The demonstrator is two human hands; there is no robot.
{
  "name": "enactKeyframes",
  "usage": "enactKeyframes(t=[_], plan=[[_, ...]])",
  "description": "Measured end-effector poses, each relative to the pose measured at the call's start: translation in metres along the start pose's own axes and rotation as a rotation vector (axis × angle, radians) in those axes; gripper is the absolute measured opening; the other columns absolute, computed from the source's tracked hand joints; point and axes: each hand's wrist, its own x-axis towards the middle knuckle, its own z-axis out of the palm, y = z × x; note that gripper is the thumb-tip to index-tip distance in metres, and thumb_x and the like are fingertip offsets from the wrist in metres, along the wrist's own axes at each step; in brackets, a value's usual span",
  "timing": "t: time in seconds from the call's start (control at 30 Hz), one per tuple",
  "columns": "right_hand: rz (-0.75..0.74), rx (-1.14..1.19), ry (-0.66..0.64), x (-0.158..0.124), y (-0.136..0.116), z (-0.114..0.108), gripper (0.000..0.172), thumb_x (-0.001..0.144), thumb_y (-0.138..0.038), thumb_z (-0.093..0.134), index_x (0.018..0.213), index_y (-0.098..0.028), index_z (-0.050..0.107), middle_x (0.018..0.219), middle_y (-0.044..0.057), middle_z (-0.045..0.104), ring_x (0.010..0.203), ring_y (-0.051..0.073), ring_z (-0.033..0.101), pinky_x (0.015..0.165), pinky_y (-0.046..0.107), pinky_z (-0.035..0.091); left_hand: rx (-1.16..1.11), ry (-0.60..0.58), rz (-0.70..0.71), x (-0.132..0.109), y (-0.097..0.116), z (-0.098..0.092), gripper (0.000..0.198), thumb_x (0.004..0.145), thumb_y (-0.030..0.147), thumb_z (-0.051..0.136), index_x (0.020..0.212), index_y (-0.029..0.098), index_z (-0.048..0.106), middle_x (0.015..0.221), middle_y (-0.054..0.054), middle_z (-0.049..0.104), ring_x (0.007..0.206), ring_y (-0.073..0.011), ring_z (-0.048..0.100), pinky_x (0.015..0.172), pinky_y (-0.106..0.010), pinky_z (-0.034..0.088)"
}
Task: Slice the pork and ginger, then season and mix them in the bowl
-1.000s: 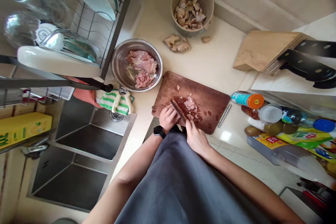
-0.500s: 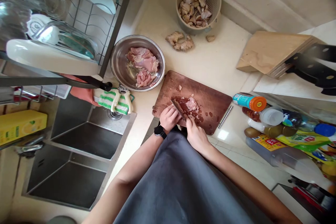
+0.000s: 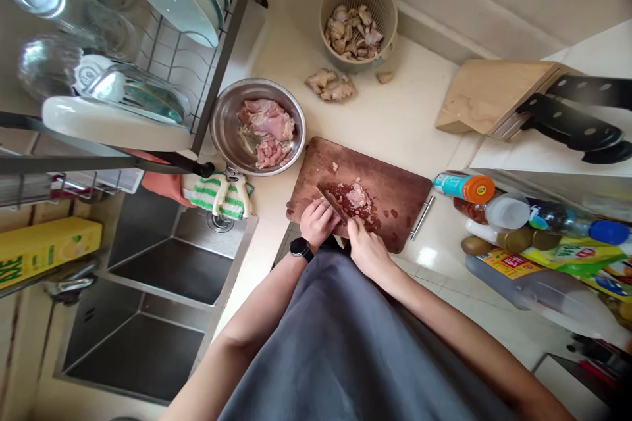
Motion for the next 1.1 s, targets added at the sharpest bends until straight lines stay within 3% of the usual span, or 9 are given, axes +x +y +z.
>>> enactKeyframes(t=[0.17,0.27,0.37,0.63,0.87,0.97,1.1], plan=[[-0.064,0.257,0.148,0.033,0.013,-0.018,0.029,0.097,-0.017,0.033,0.125,-0.016,0.043,0.114,0.016,0.066,0.089,0.024,0.069,0.074,0.031,0.051,0.021,0.029,-0.004,0.002,0.002,0.000,0.014,0.086,0.014,0.064,0.097,0.020,0.069,0.099,-0.007,0.073,0.102,-0.0212,0.066,0.090,-0.039,0.055],[-0.022,0.410,0.262,0.026,0.036,-0.012,0.030,0.098,-0.019,0.034,0.126,-0.013,0.041,0.110,0.017,0.068,0.092,0.025,0.068,0.074,0.031,0.051,0.044,0.039,-0.007,0.004,0.006,-0.002,0.017,0.084,0.010,0.063,0.096,0.021,0.069,0.095,-0.005,0.073,0.097,-0.0196,0.066,0.089,-0.037,0.055],[-0.011,0.399,0.327,0.009,0.040,-0.004,0.030,0.098,-0.020,0.033,0.126,-0.012,0.043,0.111,0.018,0.067,0.095,0.026,0.067,0.076,0.032,0.051,0.055,0.042,-0.025,0.003,0.009,-0.005,0.017,0.083,0.012,0.064,0.097,0.022,0.069,0.097,-0.005,0.073,0.095,-0.0195,0.065,0.089,-0.038,0.054],[-0.048,0.017,0.111,-0.014,-0.003,-0.001,0.048,0.096,-0.011,0.028,0.144,-0.015,0.035,0.136,0.021,0.052,0.088,0.022,0.070,0.070,0.030,0.055,0.074,-0.002,-0.009,-0.005,0.004,-0.004,0.007,0.087,0.018,0.062,0.090,0.020,0.068,0.091,-0.008,0.071,0.095,-0.0226,0.065,0.083,-0.040,0.055],[-0.044,-0.064,0.011,-0.030,0.006,0.013,0.051,0.096,-0.009,0.027,0.146,-0.012,0.033,0.140,0.023,0.049,0.090,0.023,0.071,0.072,0.031,0.057,0.028,-0.049,-0.048,-0.009,-0.001,0.000,0.005,0.088,0.022,0.062,0.086,0.019,0.066,0.088,-0.009,0.069,0.097,-0.0234,0.064,0.084,-0.040,0.053],[-0.046,-0.059,-0.011,-0.022,0.003,0.009,0.047,0.097,-0.009,0.025,0.143,-0.011,0.036,0.136,0.023,0.052,0.089,0.023,0.071,0.072,0.031,0.057,0.026,-0.039,-0.045,-0.008,-0.001,-0.001,0.005,0.089,0.022,0.062,0.087,0.019,0.066,0.090,-0.010,0.069,0.101,-0.0231,0.064,0.088,-0.040,0.053],[-0.069,-0.036,0.011,0.012,-0.018,-0.016,0.039,0.101,-0.014,0.021,0.135,-0.015,0.039,0.126,0.020,0.057,0.090,0.021,0.070,0.075,0.030,0.056,0.035,-0.011,-0.037,-0.010,-0.003,-0.003,0.010,0.092,0.019,0.057,0.088,0.019,0.066,0.089,-0.009,0.069,0.099,-0.0218,0.065,0.085,-0.039,0.054]])
